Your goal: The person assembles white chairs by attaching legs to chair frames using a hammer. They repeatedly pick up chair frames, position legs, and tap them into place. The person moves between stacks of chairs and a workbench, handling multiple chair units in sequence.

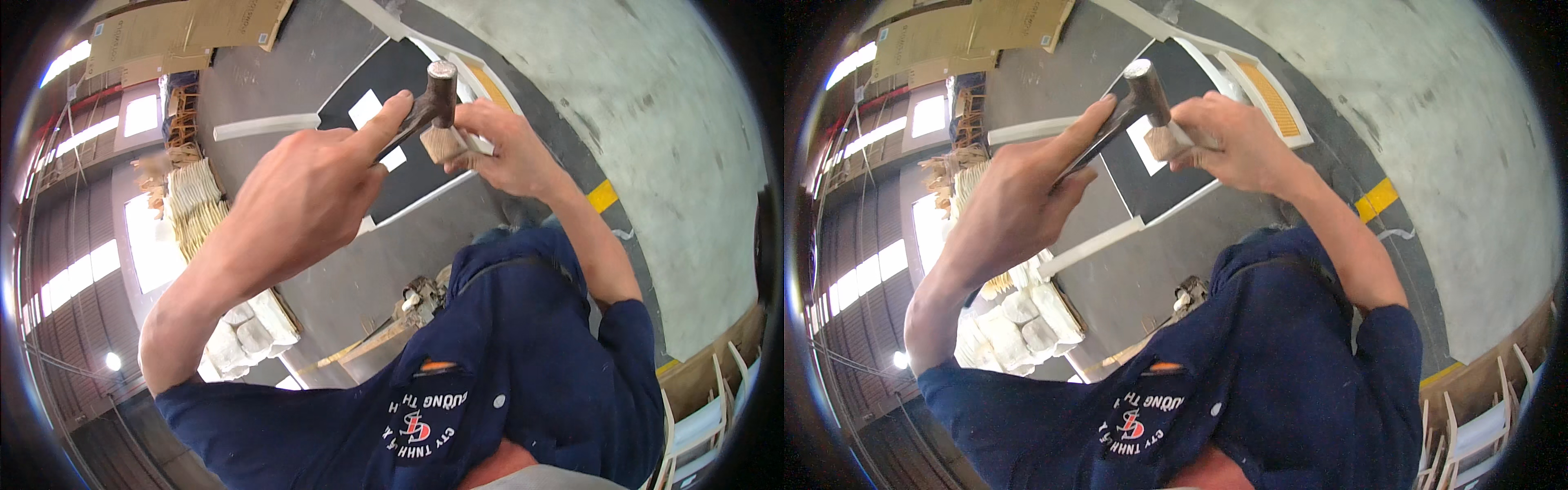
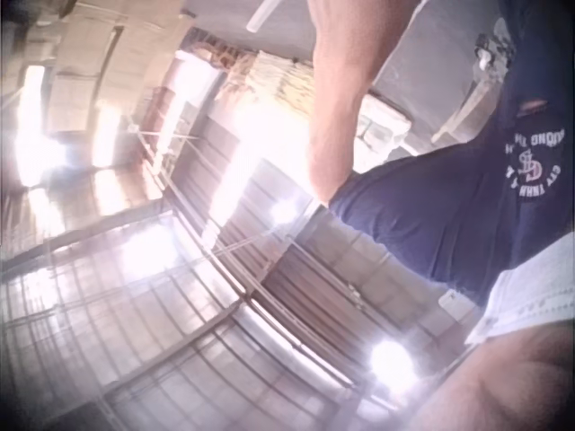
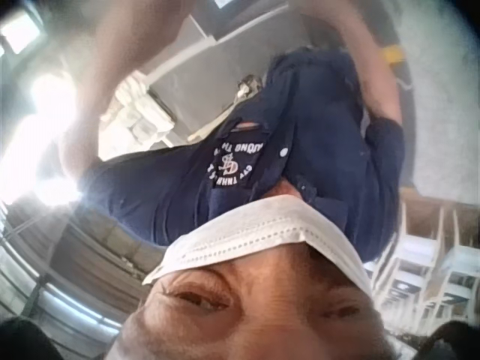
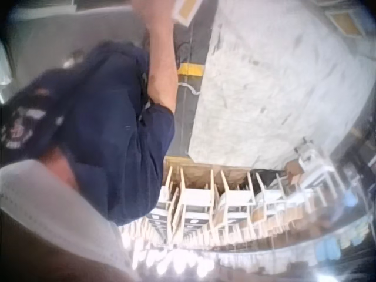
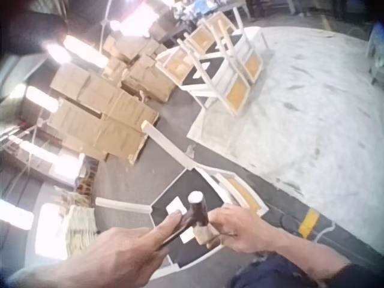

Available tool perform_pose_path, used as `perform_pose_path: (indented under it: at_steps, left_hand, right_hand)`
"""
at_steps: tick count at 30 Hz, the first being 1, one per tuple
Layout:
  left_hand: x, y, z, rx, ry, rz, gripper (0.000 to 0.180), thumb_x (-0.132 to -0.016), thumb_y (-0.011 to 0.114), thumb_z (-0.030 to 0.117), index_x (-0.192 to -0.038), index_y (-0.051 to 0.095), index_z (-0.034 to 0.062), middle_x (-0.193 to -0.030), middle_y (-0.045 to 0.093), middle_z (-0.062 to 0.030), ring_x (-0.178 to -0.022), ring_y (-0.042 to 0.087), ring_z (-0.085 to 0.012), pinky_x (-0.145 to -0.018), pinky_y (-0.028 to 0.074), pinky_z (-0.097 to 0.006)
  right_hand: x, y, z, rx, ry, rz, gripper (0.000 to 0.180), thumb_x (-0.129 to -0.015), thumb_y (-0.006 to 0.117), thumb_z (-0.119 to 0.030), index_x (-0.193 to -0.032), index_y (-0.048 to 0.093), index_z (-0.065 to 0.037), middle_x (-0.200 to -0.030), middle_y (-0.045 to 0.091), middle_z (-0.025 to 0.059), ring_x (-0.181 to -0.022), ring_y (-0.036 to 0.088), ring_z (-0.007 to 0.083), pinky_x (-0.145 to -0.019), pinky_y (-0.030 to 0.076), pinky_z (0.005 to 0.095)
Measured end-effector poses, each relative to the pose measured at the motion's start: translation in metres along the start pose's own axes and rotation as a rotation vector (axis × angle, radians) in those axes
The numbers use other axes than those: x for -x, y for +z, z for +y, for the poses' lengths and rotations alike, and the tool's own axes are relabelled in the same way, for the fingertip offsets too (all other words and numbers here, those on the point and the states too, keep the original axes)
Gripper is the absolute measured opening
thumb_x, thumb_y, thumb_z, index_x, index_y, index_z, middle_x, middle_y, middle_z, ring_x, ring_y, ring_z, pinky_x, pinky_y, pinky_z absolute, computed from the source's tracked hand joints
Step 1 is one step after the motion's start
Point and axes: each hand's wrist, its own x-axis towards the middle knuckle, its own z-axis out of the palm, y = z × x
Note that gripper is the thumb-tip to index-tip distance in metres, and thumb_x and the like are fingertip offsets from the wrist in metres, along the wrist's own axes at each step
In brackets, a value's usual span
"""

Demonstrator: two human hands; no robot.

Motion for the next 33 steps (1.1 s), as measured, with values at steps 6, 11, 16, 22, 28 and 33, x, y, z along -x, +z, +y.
perform_pose_path:
  at_steps: [6,11,16,22,28,33]
  left_hand:
    - [-0.002,0.005,0.006,-0.008,-0.089,-0.028,0.068,-0.085,0.061,0.004,-0.146,0.036,0.0161,-0.084,0.063,-0.018,-0.072,0.064,-0.0341,-0.069,0.051,-0.044]
    - [0.003,-0.006,0.021,-0.004,0.051,0.174,0.067,-0.087,0.059,0.005,-0.147,0.033,0.0139,-0.082,0.063,-0.0167,-0.064,0.064,-0.0318,-0.059,0.05,-0.044]
    - [0.013,0.008,0.021,-0.181,-0.011,-0.088,0.068,-0.086,0.061,0.006,-0.147,0.033,0.0146,-0.075,0.059,-0.0109,-0.055,0.06,-0.0272,-0.052,0.05,-0.041]
    - [0.03,0.041,0.012,0.016,-0.127,0.15,0.068,-0.084,0.061,0.008,-0.146,0.034,0.0174,-0.077,0.06,-0.0109,-0.061,0.062,-0.0284,-0.051,0.048,-0.042]
    - [0.094,0.144,0.028,0.584,-0.42,0.457,0.061,-0.086,0.063,0.017,-0.141,0.037,0.0107,-0.083,0.065,-0.0196,-0.072,0.065,-0.0372,-0.062,0.051,-0.043]
    - [0.154,0.365,0.121,1.233,-0.91,0.415,0.027,-0.085,0.061,0.02,-0.098,0.054,-0.0027,-0.074,0.062,-0.0269,-0.066,0.063,-0.0421,-0.06,0.05,-0.046]
  right_hand:
    - [-0.002,-0.002,0.005,-0.032,0.063,-0.008,0.05,-0.068,0.082,-0.011,-0.113,0.061,-0.006,-0.105,0.067,0.009,-0.099,0.059,0.0266,-0.089,0.047,0.0359]
    - [-0.003,-0.002,0.003,0.011,-0.053,0.047,0.042,-0.072,0.079,-0.023,-0.109,0.062,-0.009,-0.101,0.067,0.0035,-0.087,0.059,0.0236,-0.078,0.049,0.0349]
    - [-0.005,-0.01,-0.003,-0.018,-0.109,-0.001,0.038,-0.073,0.078,-0.024,-0.103,0.065,-0.006,-0.096,0.067,0.0072,-0.087,0.059,0.0247,-0.077,0.049,0.0359]
    - [-0.006,-0.002,-0.006,0.059,-0.059,-0.01,0.041,-0.072,0.079,-0.013,-0.109,0.064,-0.003,-0.098,0.066,0.0092,-0.089,0.061,0.0257,-0.078,0.05,0.0356]
    - [0.006,0.027,0.01,0.094,-0.179,0.188,0.041,-0.081,0.068,0.006,-0.121,0.06,0.0,-0.122,0.063,0.0146,-0.101,0.065,0.0214,-0.083,0.055,0.0307]
    - [0.016,0.031,0.026,0.014,-0.178,0.277,0.036,-0.084,0.065,0.008,-0.12,0.061,0.004,-0.117,0.064,0.0155,-0.096,0.066,0.0202,-0.087,0.056,0.0328]
